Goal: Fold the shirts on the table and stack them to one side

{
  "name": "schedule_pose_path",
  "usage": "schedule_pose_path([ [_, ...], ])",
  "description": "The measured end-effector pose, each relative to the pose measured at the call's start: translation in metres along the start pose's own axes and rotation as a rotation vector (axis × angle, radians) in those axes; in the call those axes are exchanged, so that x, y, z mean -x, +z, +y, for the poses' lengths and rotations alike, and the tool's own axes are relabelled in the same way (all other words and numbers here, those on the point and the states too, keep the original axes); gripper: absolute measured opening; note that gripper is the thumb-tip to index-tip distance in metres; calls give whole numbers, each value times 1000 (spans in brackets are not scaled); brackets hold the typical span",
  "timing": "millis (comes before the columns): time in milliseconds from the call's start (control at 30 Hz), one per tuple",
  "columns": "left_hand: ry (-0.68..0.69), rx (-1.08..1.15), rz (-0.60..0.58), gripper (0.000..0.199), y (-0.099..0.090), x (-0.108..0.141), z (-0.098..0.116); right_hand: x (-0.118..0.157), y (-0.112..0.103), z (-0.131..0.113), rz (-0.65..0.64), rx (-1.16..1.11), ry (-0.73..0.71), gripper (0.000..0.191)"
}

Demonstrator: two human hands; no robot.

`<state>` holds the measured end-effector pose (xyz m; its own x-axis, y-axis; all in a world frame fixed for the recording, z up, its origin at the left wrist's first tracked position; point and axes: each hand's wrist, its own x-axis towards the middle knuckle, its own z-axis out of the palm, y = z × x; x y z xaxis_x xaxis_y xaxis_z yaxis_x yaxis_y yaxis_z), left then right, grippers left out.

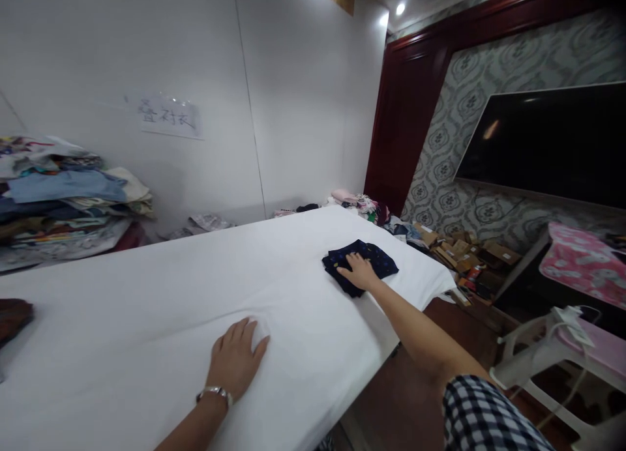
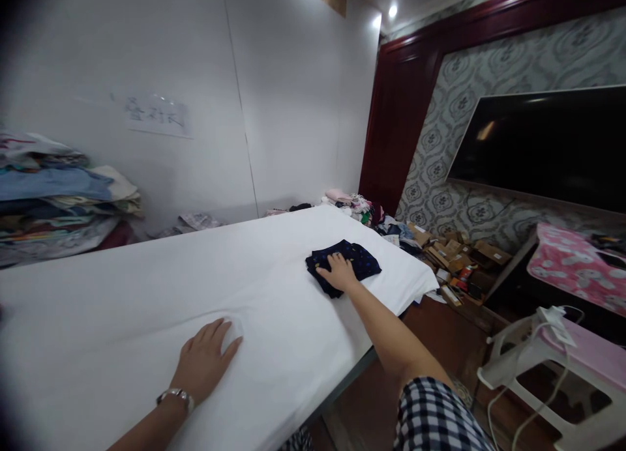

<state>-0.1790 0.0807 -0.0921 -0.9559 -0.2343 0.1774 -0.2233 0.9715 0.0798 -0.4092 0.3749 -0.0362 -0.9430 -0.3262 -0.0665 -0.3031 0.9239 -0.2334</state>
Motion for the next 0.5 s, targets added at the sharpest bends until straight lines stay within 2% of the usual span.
schedule_pose_path([
  [67,-11,4,-9,57,1,0,0,-10,-15,10,93,25,53,78],
  [133,-13,5,-6,56,1,0,0,-20,-22,21,78,26,132,75],
  [267,-9,6,10,54,2,1,0,-31,-3,34,-83,10,222,77],
  [367,-6,13,7,54,2,1,-1,-32,15,35,-80,37,238,76],
  [433,0,23,6,55,2,0,-1,-32,16,35,-78,37,245,75],
  [500,-6,41,10,55,3,-1,0,-32,7,35,-113,12,249,75],
])
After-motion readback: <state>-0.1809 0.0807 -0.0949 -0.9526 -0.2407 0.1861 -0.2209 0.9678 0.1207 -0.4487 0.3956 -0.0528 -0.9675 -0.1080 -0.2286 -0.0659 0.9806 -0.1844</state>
